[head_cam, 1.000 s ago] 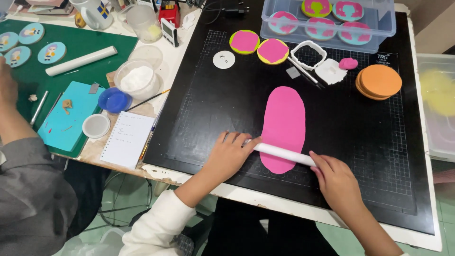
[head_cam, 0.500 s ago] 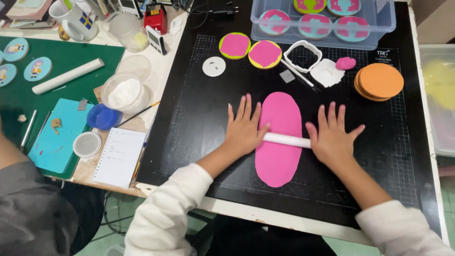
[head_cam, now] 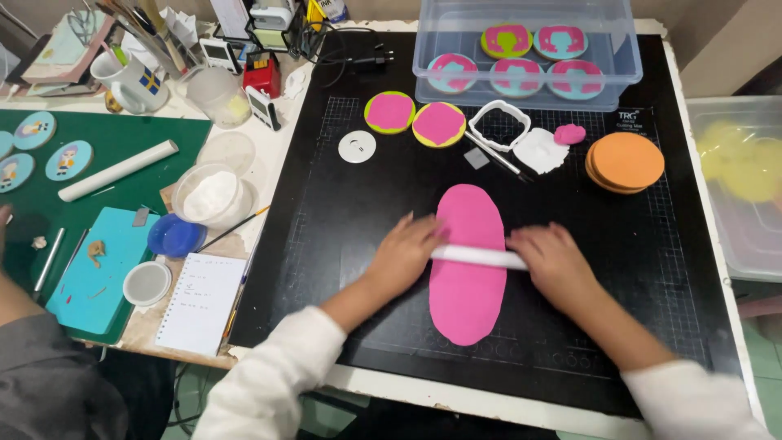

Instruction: Rolling out pink fondant on a work surface using a rolling pin.

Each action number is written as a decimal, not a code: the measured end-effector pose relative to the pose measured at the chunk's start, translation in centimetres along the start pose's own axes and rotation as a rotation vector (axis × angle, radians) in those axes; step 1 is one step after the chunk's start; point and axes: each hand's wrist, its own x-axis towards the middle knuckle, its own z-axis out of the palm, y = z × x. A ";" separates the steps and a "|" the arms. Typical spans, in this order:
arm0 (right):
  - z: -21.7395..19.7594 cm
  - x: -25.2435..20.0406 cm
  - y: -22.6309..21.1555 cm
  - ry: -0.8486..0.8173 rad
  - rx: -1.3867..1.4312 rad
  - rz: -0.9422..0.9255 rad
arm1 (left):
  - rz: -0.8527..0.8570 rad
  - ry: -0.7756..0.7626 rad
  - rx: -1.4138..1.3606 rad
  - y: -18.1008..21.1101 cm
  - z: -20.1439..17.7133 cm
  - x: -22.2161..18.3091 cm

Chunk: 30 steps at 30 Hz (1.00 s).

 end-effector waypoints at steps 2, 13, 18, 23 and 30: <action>-2.9 -2.7 -3.3 -0.046 -0.020 0.046 | -0.015 -0.128 -0.013 2.0 -2.7 -3.5; -1.7 10.0 0.7 -0.333 -0.037 0.505 | -0.463 -0.463 -0.177 -0.7 -0.2 8.6; 0.2 15.5 5.4 0.135 -0.075 0.440 | -0.516 -0.303 -0.016 -5.1 2.6 13.9; 3.0 15.7 8.4 0.449 -0.277 0.142 | -0.408 -0.034 0.104 -6.0 3.7 14.9; -0.7 1.3 -1.6 -0.137 0.022 0.190 | -0.206 -0.364 -0.088 0.3 -1.1 0.9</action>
